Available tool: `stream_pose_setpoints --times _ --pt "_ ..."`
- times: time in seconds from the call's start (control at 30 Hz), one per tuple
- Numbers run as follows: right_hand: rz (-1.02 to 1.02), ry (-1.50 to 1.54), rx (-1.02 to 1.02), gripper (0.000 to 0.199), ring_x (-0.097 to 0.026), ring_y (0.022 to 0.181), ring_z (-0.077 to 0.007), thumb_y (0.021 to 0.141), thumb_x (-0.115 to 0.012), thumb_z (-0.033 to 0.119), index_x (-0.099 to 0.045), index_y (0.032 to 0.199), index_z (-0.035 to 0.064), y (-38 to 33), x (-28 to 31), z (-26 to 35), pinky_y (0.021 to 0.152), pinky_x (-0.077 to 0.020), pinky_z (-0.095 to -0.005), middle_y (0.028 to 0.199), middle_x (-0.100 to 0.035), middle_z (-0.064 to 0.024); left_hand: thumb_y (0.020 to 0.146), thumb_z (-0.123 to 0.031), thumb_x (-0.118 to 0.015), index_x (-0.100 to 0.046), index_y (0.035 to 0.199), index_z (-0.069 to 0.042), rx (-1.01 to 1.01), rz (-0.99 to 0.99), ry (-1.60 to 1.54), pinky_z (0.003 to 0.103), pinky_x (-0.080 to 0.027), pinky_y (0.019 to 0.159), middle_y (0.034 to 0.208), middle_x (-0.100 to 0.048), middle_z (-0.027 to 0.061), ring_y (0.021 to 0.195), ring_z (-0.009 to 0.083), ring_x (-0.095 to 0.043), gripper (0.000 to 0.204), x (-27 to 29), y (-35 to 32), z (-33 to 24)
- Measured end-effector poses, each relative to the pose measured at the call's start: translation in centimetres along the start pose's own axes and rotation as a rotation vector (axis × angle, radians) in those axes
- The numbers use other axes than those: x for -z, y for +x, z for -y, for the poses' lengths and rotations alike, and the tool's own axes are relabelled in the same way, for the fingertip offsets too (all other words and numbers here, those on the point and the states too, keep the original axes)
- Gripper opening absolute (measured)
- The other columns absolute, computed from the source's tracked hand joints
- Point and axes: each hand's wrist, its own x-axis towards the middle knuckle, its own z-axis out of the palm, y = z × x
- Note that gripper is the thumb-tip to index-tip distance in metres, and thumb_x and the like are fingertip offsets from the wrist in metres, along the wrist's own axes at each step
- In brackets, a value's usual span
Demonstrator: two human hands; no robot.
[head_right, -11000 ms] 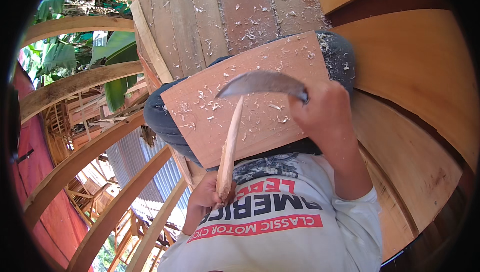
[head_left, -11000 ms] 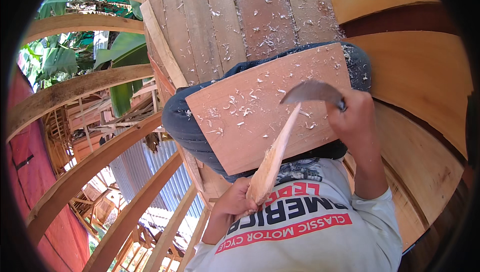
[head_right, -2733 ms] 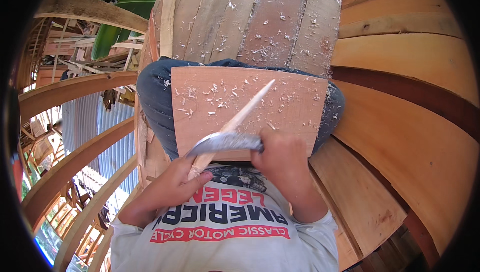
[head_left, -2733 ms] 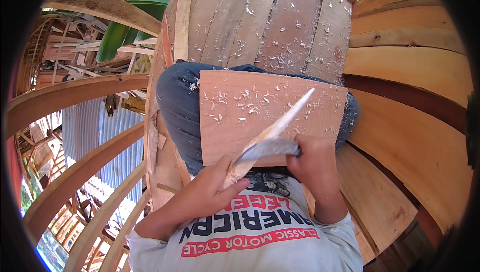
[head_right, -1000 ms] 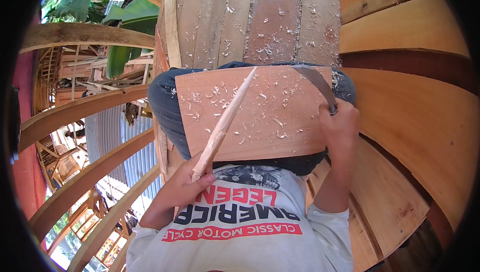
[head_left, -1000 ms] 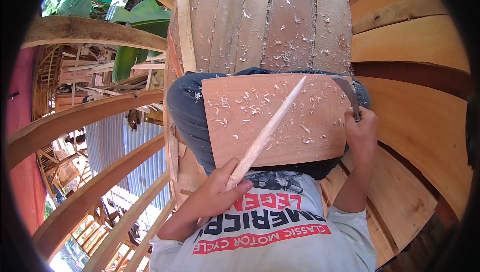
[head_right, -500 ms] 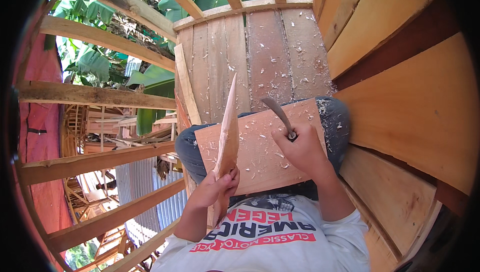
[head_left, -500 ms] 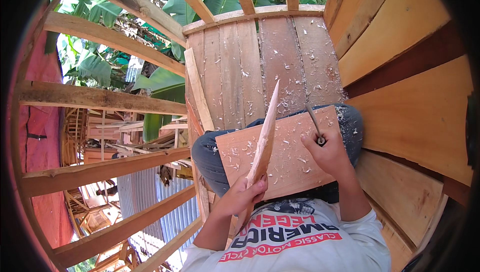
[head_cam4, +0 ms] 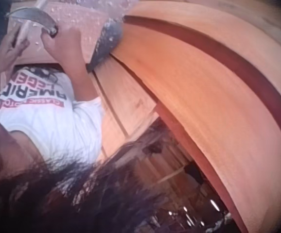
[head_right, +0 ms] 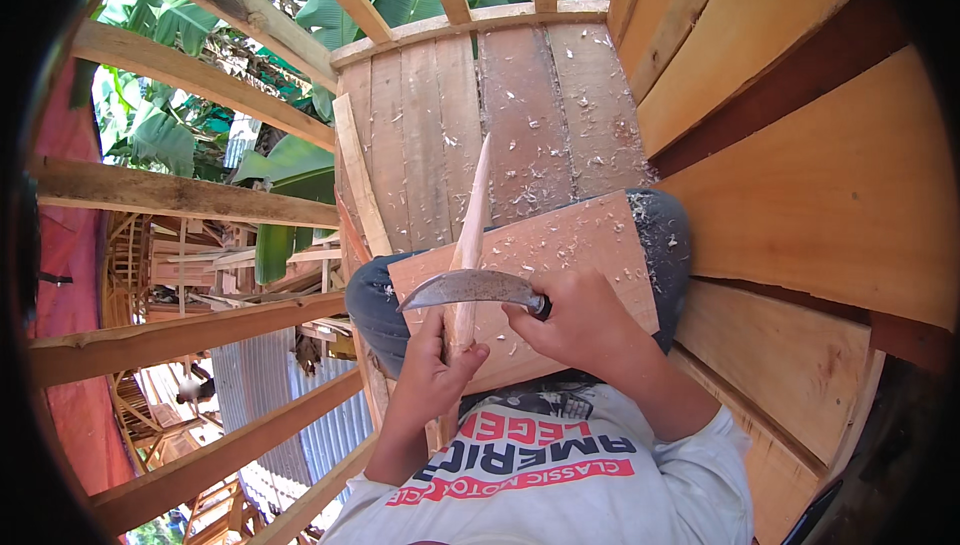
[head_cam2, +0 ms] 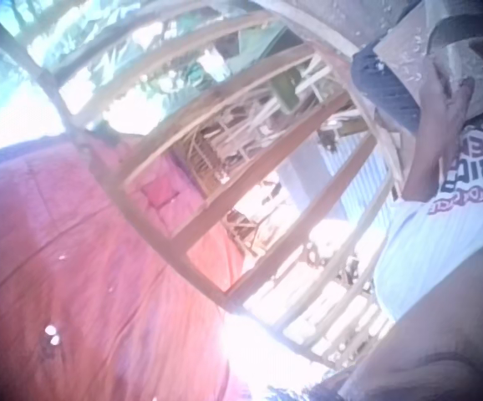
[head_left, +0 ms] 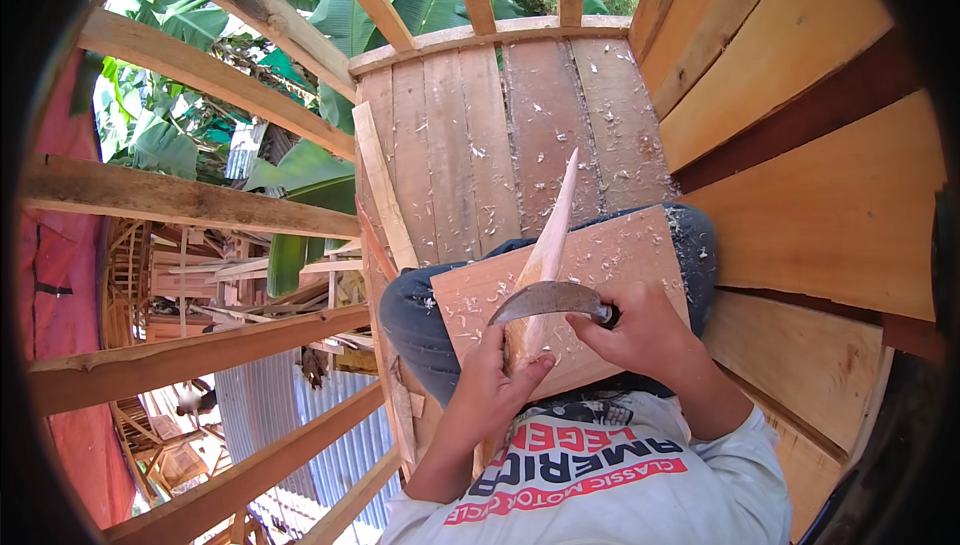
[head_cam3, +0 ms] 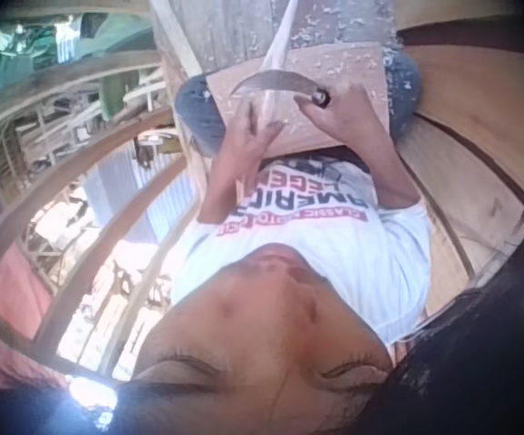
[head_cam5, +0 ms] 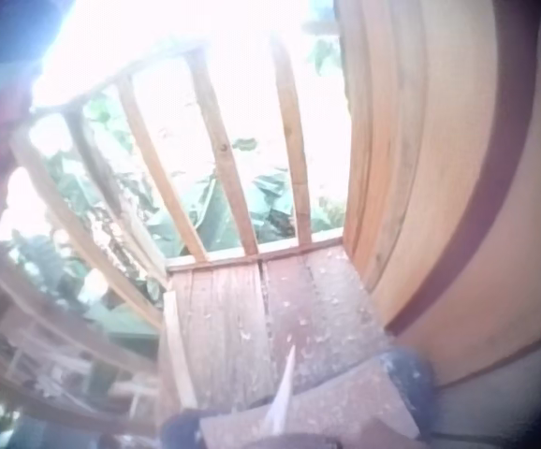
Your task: The person sits cross-legged on a wooden platform and uses a curved knife to carve a long, tapered piece of wood. They hold the wood in their left hand and shave off thin layers with the knife in their right hand, creating wood shavings that accumulate on a board placed on their lap.
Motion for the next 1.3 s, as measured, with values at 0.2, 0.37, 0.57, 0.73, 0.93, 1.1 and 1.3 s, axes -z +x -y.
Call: stream_pose_setpoints --times 0.2,0.37,0.57,0.73,0.93,1.1,1.3 --pt "0.173 -0.026 -0.056 0.023 -0.057 0.05 -0.0259 0.081 -0.073 0.022 -0.068 0.081 -0.0006 0.8 2.5 2.3 0.05 -0.0421 -0.0352 0.06 -0.057 -0.0167 0.082 -0.022 -0.074 -0.048 0.118 0.003 0.045 -0.052 -0.092 0.033 -0.049 0.08 0.1 -0.064 0.0205 0.094 0.0214 -0.063 0.051 1.6 -0.4 1.4" --pt "0.188 -0.127 0.136 0.031 -0.055 0.052 -0.0288 0.081 -0.073 0.031 -0.065 0.079 0.0012 0.3 1.3 3.0 0.05 -0.0413 -0.0361 0.06 -0.055 -0.0164 0.081 -0.025 -0.074 -0.048 0.113 0.002 -0.043 -0.132 0.017 0.036 -0.052 0.072 0.092 -0.067 0.0215 0.087 0.0292 -0.069 0.05 2.8 -0.8 1.5" --pt "0.105 -0.462 0.446 0.038 -0.052 0.051 -0.0293 0.083 -0.071 0.031 -0.055 0.067 0.0013 1.5 -0.1 2.7 0.051 -0.0415 -0.0357 0.057 -0.051 -0.0153 0.08 -0.031 -0.075 -0.046 0.111 0.003 -0.079 -0.164 0.058 0.039 -0.053 0.064 0.082 -0.066 0.0228 0.077 0.0386 -0.068 0.054 3.5 -1.9 1.2" --pt "-0.288 -0.142 0.217 0.046 -0.052 0.048 -0.0314 0.081 -0.072 0.037 -0.047 0.061 0.0038 3.3 3.4 2.8 0.048 -0.0422 -0.0378 0.054 -0.048 -0.0135 0.081 -0.038 -0.073 -0.043 0.112 0.004 -0.033 -0.131 0.193 0.04 -0.052 0.057 0.074 -0.063 0.0212 0.068 0.0375 -0.067 0.06 3.4 -4.5 0.7" --pt "-0.16 -0.363 0.182 0.045 -0.055 0.05 -0.0314 0.082 -0.071 0.037 -0.051 0.062 0.0024 3.3 2.2 2.5 0.049 -0.0437 -0.0373 0.055 -0.051 -0.0146 0.081 -0.04 -0.072 -0.041 0.115 0.003 -0.084 -0.173 0.204 0.041 -0.052 0.055 0.066 -0.061 0.0172 0.064 0.0362 -0.066 0.063 2.9 -3.9 1.5" --pt "0.151 -0.5 0.435 0.042 -0.053 0.051 -0.0372 0.079 -0.073 0.034 -0.05 0.063 0.0023 0.6 -0.5 3.8 0.046 -0.0404 -0.0377 0.054 -0.05 -0.0168 0.081 -0.04 -0.072 -0.042 0.111 0.002 0.007 -0.141 0.235 0.042 -0.051 0.054 0.066 -0.061 0.0177 0.064 0.0365 -0.066 0.06 3.1 -4.2 0.8" --pt "0.057 -0.458 0.287 0.044 -0.053 0.054 -0.0395 0.078 -0.075 0.036 -0.05 0.065 0.0021 1.1 -1.6 1.8 0.049 -0.0408 -0.0394 0.058 -0.049 -0.0174 0.081 -0.04 -0.072 -0.042 0.105 0.002 -0.026 -0.226 0.267 0.042 -0.051 0.051 0.068 -0.061 0.0205 0.063 0.038 -0.065 0.057 3.6 -4.1 1.7"
